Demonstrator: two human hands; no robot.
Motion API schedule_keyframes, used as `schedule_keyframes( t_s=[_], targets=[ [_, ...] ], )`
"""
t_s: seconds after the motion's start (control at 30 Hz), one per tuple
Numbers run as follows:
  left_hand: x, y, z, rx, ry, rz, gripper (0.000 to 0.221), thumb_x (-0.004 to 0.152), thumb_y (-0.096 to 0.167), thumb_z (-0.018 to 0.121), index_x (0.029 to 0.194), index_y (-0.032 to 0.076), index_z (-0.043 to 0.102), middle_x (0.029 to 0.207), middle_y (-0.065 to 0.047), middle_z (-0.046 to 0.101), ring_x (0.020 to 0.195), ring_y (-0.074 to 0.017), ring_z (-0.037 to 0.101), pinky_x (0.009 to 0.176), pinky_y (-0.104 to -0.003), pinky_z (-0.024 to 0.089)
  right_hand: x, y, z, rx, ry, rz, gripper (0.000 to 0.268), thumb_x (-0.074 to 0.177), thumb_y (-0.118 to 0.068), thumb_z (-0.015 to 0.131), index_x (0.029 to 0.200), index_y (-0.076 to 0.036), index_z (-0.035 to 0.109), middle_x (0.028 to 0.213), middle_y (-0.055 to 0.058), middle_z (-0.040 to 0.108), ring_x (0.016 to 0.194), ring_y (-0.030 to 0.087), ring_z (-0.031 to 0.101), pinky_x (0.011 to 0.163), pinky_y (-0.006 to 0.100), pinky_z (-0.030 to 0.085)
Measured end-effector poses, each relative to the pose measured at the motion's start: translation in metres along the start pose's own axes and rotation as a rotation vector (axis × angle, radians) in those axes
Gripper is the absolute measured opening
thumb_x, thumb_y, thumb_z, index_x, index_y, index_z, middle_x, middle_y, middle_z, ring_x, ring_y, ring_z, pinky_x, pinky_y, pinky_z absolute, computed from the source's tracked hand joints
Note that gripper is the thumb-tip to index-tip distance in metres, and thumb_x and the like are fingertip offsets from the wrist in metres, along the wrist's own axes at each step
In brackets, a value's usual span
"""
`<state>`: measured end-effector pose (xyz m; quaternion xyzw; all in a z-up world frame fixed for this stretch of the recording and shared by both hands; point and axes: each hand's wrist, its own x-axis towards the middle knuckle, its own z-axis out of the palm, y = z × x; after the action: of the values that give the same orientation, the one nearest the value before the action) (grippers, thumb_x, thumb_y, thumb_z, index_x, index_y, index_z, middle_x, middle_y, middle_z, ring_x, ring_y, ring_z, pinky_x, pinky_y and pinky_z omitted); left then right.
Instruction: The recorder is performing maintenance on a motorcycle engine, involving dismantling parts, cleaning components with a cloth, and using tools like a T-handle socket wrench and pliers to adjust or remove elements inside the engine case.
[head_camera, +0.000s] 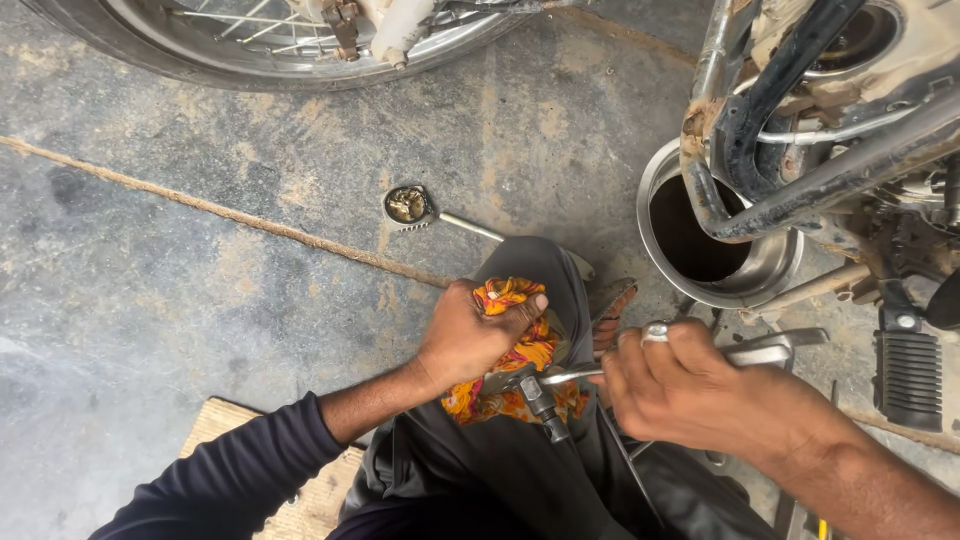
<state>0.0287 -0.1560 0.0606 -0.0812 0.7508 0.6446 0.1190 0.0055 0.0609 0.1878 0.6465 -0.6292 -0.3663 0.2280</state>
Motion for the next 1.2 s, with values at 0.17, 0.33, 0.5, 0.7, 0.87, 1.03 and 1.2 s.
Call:
schedule_keyframes(
  t_s=[0.17,0.33,0.5,0.7,0.87,1.03,1.2],
  targets=[
    [0.002,0.0,0.002,-0.013,0.028,0.102,0.035,0.091,0.033,0.073,0.07,0.005,0.074,0.057,-0.004,0.072,0.048,-0.0111,0.068,0.048,-0.032,0.054,0.007,0.009,-0.003,-0.085,0.086,-0.06,0.038,0.086,-0.027,0.059,0.053,-0.022,0.042,0.05,-0.008,0.033,0.05,0.008,0.041,0.064,0.029,0.034],
    [0.003,0.005,-0.003,0.041,0.029,-0.013,0.041,0.092,0.035,0.074,0.066,0.003,0.074,0.053,-0.007,0.07,0.046,-0.014,0.069,0.048,-0.033,0.055,0.009,0.008,-0.006,0.045,0.171,0.052,0.053,0.103,-0.044,0.053,0.059,-0.013,0.052,0.057,-0.003,0.037,0.054,0.011,0.039,0.067,0.031,0.03],
    [0.003,0.008,-0.003,0.063,0.026,0.038,0.037,0.091,0.034,0.074,0.068,0.006,0.075,0.054,-0.004,0.071,0.047,-0.0116,0.069,0.047,-0.031,0.054,0.013,-0.007,0.008,0.06,0.099,-0.09,0.041,0.087,-0.028,0.061,0.051,-0.021,0.043,0.048,-0.009,0.031,0.046,0.006,0.036,0.059,0.028,0.031],
    [0.012,-0.015,0.001,-0.054,-0.033,0.105,0.031,0.094,0.026,0.073,0.074,0.002,0.075,0.061,-0.004,0.073,0.053,-0.0095,0.068,0.049,-0.03,0.053,0.016,-0.009,0.023,0.048,0.169,-0.027,0.04,0.083,-0.022,0.063,0.051,-0.022,0.038,0.051,-0.008,0.031,0.049,0.007,0.037,0.065,0.028,0.033],
    [0.024,-0.035,0.002,-0.22,-0.063,0.203,0.021,0.095,0.021,0.072,0.087,0.002,0.076,0.072,-0.003,0.076,0.064,-0.0053,0.07,0.055,-0.027,0.056,0.012,-0.012,0.047,0.107,0.168,-0.065,0.042,0.082,-0.023,0.066,0.051,-0.023,0.038,0.049,-0.011,0.029,0.045,0.005,0.034,0.056,0.026,0.03],
    [0.036,-0.056,-0.006,-0.277,-0.026,0.196,0.023,0.099,0.021,0.071,0.088,0.001,0.075,0.071,-0.003,0.073,0.061,-0.0057,0.065,0.053,-0.027,0.053,0.009,-0.022,0.072,0.554,0.229,0.351,0.06,0.091,-0.065,0.057,0.055,-0.017,0.049,0.054,-0.003,0.048,0.042,0.011,0.04,0.054,0.031,0.037],
    [0.045,-0.078,-0.007,-0.504,-0.001,0.125,0.023,0.098,0.021,0.071,0.088,0.0,0.073,0.072,-0.002,0.073,0.061,-0.0062,0.065,0.053,-0.027,0.053,0.02,-0.196,0.121,1.107,0.446,1.046,0.049,0.08,-0.046,0.074,0.059,-0.011,0.048,0.057,0.004,0.049,0.044,0.017,0.043,0.046,0.035,0.033]
  ],
)
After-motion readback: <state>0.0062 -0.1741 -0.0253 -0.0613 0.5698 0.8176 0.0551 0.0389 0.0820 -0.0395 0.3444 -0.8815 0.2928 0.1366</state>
